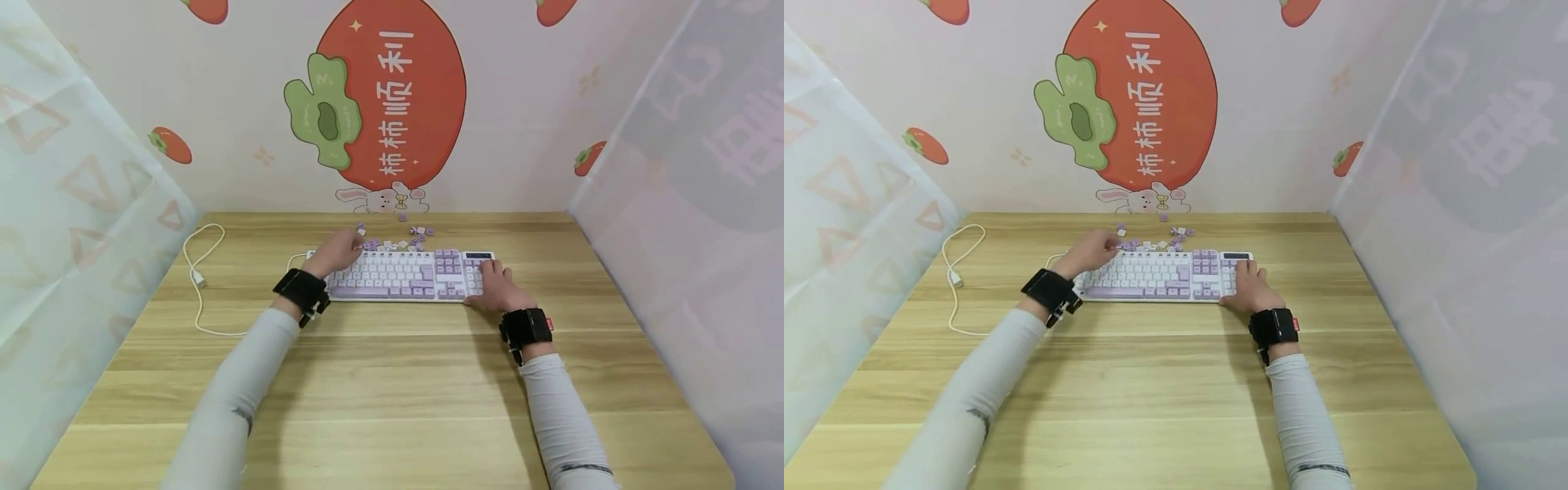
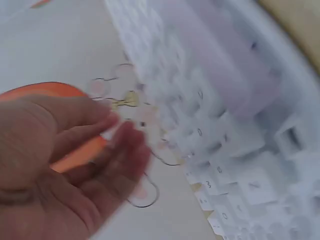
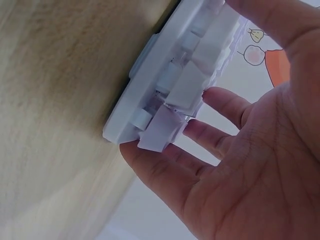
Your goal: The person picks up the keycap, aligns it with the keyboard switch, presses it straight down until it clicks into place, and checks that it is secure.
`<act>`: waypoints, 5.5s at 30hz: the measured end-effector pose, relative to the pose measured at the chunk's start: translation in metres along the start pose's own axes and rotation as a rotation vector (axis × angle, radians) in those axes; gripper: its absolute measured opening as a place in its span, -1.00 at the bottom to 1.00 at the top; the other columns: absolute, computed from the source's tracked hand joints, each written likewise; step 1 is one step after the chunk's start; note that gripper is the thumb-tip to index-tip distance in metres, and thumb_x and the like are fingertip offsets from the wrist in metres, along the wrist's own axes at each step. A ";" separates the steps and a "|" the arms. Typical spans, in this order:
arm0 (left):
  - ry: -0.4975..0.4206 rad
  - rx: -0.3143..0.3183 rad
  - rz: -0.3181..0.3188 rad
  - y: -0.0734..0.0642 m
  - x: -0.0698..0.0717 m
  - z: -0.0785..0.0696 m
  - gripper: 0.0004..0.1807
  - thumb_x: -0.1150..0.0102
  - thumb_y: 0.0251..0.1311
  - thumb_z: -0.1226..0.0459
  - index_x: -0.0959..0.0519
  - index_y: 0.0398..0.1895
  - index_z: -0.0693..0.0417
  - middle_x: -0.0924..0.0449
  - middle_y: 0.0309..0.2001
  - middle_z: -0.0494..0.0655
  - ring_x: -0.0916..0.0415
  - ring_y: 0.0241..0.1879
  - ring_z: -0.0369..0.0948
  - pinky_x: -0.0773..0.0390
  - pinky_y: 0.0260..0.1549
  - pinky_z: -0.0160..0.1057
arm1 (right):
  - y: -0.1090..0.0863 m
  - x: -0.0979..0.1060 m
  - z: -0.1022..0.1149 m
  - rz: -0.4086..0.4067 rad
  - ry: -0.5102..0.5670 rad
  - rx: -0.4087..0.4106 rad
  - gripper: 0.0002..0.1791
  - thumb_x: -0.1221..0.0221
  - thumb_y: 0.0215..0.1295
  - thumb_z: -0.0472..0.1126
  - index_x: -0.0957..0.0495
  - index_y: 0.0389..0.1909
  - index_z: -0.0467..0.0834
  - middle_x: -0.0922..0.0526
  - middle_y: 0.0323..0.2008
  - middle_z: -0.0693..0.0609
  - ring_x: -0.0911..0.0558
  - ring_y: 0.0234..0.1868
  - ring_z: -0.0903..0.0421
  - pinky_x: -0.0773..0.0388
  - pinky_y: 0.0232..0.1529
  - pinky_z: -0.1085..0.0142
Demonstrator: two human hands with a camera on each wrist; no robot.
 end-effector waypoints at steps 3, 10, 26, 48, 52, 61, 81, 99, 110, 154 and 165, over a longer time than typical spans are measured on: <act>0.013 -0.035 0.062 0.022 -0.009 -0.001 -0.65 -0.04 0.39 0.44 -0.57 0.19 0.36 -0.57 0.20 0.26 -0.49 0.24 0.14 -0.47 0.25 0.09 | 0.000 0.001 -0.003 0.004 0.001 -0.009 0.01 -0.36 0.27 0.06 0.00 0.46 -0.35 -0.05 0.42 -0.41 -0.19 0.29 -0.34 -0.37 0.27 -0.21; 0.115 -0.046 0.163 0.051 -0.033 0.000 -0.56 0.11 0.32 0.61 -0.58 0.20 0.34 -0.57 0.21 0.22 -0.41 0.30 0.10 -0.37 0.35 0.03 | 0.001 0.001 -0.006 -0.003 0.007 -0.011 0.01 -0.38 0.24 0.06 -0.02 0.45 -0.35 -0.08 0.41 -0.41 -0.22 0.26 -0.33 -0.39 0.25 -0.22; 0.076 -0.035 0.101 0.059 -0.035 0.014 -0.71 -0.02 0.36 0.56 -0.59 0.08 0.40 -0.60 0.04 0.24 -0.51 -0.02 0.05 -0.53 0.13 -0.01 | 0.000 -0.002 -0.001 0.004 -0.002 -0.026 0.03 -0.36 0.26 0.08 0.01 0.49 -0.31 -0.01 0.48 -0.36 -0.18 0.35 -0.34 -0.40 0.26 -0.23; -0.239 -0.075 -0.108 0.007 0.002 0.025 -0.76 -0.11 0.22 0.55 -0.68 -0.09 0.42 -0.65 -0.07 0.22 -0.53 -0.10 0.02 -0.56 -0.05 -0.05 | 0.003 -0.001 0.002 -0.008 -0.026 0.007 0.05 -0.37 0.24 0.06 0.02 0.46 -0.40 -0.05 0.44 -0.45 -0.19 0.34 -0.40 -0.31 0.34 -0.25; -0.314 -0.074 -0.132 -0.010 0.003 0.031 -0.78 -0.16 0.20 0.53 -0.72 -0.14 0.40 -0.67 -0.01 0.25 -0.56 0.05 0.09 -0.60 0.09 0.03 | 0.003 -0.001 0.004 -0.007 -0.026 0.023 0.05 -0.37 0.24 0.06 0.02 0.45 -0.42 -0.08 0.41 -0.47 -0.20 0.33 -0.43 -0.30 0.34 -0.27; -0.398 -0.143 -0.239 -0.041 0.013 0.030 -0.83 -0.30 0.26 0.47 -0.72 -0.11 0.34 -0.69 0.02 0.20 -0.62 0.07 0.08 -0.61 0.10 0.04 | -0.001 0.001 0.003 -0.013 -0.017 0.011 0.04 -0.37 0.23 0.06 0.01 0.45 -0.40 -0.08 0.40 -0.45 -0.23 0.27 -0.39 -0.38 0.26 -0.24; -0.344 0.003 -0.282 -0.094 0.029 0.095 -0.78 -0.31 0.23 0.50 -0.70 -0.06 0.37 -0.63 0.05 0.29 -0.61 0.02 0.14 -0.61 0.09 0.08 | 0.000 0.000 0.000 -0.004 -0.001 0.000 0.03 -0.36 0.23 0.06 0.01 0.44 -0.38 -0.06 0.41 -0.42 -0.21 0.26 -0.35 -0.39 0.24 -0.24; -0.257 0.036 -0.189 -0.095 0.028 0.101 -0.76 -0.30 0.30 0.38 -0.73 -0.01 0.26 -0.72 -0.02 0.23 -0.61 -0.20 -0.04 -0.56 -0.24 -0.31 | 0.000 -0.002 -0.001 0.004 0.000 -0.015 0.05 -0.35 0.24 0.08 0.04 0.47 -0.37 -0.03 0.44 -0.42 -0.18 0.29 -0.38 -0.39 0.23 -0.25; -0.119 0.096 -0.174 -0.095 0.025 0.104 -0.54 -0.21 0.40 0.04 -0.71 -0.52 0.22 -0.58 -0.52 -0.04 -0.41 -0.48 -0.15 -0.39 -0.44 -0.22 | 0.002 0.000 0.002 0.001 -0.008 -0.001 0.04 -0.36 0.23 0.09 0.01 0.44 -0.38 -0.08 0.39 -0.43 -0.21 0.24 -0.36 -0.42 0.19 -0.22; -0.053 0.104 -0.015 -0.092 0.019 0.092 -0.78 -0.46 0.11 0.40 -0.69 -0.23 0.40 -0.68 -0.29 0.18 -0.59 -0.26 -0.01 -0.58 -0.15 0.00 | 0.005 -0.002 0.002 0.006 -0.014 0.019 0.06 -0.37 0.22 0.10 0.02 0.43 -0.40 0.02 0.43 -0.49 -0.20 0.22 -0.40 -0.43 0.16 -0.25; -0.075 0.120 0.031 -0.094 0.019 0.097 -0.80 -0.26 0.31 0.41 -0.72 -0.10 0.39 -0.72 -0.11 0.27 -0.62 -0.15 0.04 -0.59 -0.08 0.05 | 0.004 -0.001 0.002 0.007 -0.018 0.009 0.06 -0.36 0.22 0.11 0.02 0.45 -0.40 0.03 0.46 -0.48 -0.19 0.27 -0.42 -0.40 0.22 -0.28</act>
Point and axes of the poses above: each hand's wrist, its own y-axis towards the middle knuckle, its own x-axis out of the back of the hand, z = x × y, the point moved 10 cm from there along y, towards the middle knuckle
